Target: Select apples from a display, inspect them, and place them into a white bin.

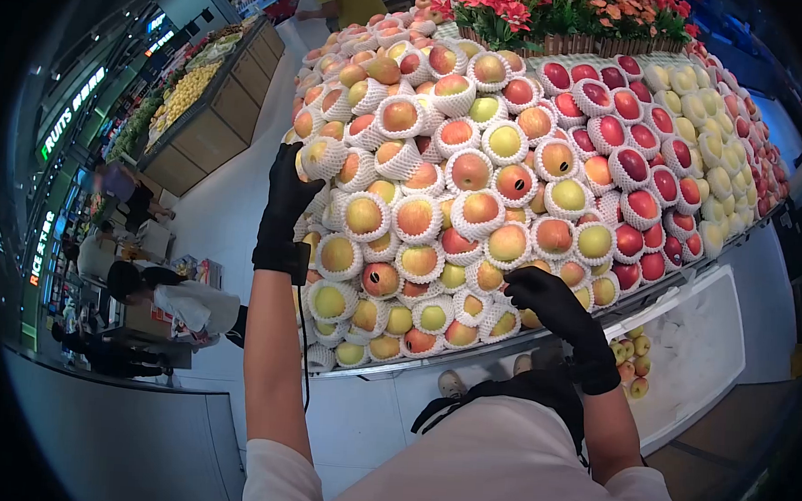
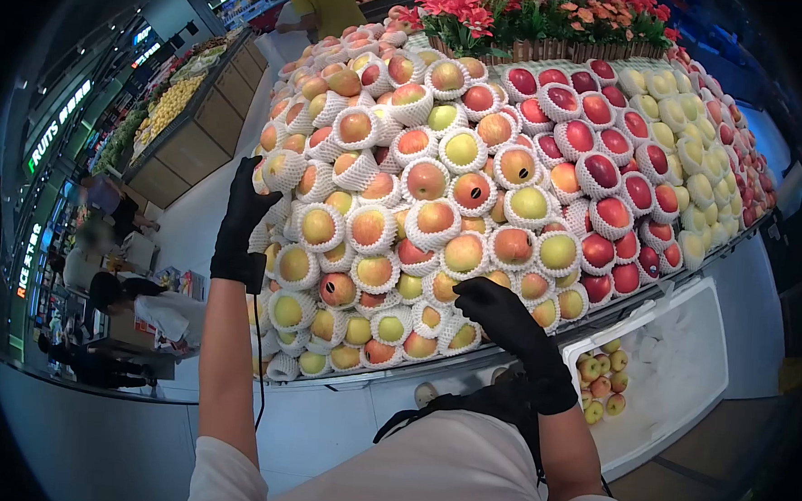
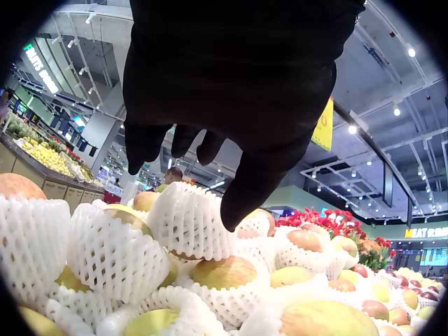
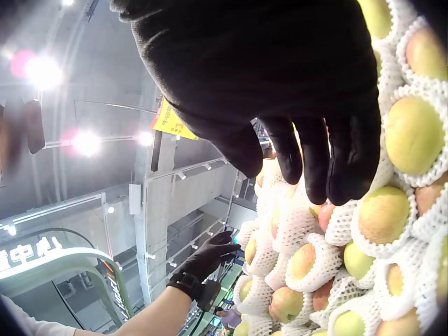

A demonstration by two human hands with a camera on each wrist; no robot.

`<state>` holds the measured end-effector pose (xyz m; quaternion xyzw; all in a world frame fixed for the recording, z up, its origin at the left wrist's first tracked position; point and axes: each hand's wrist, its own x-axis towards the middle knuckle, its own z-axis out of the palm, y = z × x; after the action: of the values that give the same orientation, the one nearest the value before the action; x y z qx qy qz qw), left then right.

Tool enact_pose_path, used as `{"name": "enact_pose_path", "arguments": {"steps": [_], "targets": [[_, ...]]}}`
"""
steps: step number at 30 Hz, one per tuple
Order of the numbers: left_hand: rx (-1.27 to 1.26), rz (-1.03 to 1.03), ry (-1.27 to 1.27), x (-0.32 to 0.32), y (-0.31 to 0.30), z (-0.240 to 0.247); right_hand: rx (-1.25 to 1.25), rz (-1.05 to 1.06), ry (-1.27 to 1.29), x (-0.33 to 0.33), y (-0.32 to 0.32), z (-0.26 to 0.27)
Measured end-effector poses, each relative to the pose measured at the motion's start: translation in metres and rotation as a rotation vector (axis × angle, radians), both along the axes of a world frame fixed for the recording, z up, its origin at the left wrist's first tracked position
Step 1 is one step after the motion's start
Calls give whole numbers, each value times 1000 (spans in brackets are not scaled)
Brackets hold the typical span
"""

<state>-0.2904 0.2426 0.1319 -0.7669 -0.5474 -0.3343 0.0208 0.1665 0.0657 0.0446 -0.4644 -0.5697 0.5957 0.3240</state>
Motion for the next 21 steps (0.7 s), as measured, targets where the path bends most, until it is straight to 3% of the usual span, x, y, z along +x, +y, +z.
{"name": "enact_pose_path", "arguments": {"steps": [5, 9, 10, 13, 14, 17, 21], "targets": [[-329, -140, -69, -35, 75, -17, 21, -85, -8, 16, -11, -2], [-435, 69, 160, -7, 68, 3, -16, -113, -8, 23, -12, 2], [-365, 89, 267, -3, 65, 4, -6, -115, -13, 23, -12, 4], [-286, 23, 245, 6, 52, 14, 47, -83, -28, 17, -5, 6], [-94, -38, 249, 9, 46, 14, 68, -64, -33, 15, -2, 6], [11, -152, -43, 26, 17, 20, 30, -10, 19, 2, 10, 9], [-69, -267, -332, 81, -54, 47, -17, 73, 100, -24, 30, 19]]}}
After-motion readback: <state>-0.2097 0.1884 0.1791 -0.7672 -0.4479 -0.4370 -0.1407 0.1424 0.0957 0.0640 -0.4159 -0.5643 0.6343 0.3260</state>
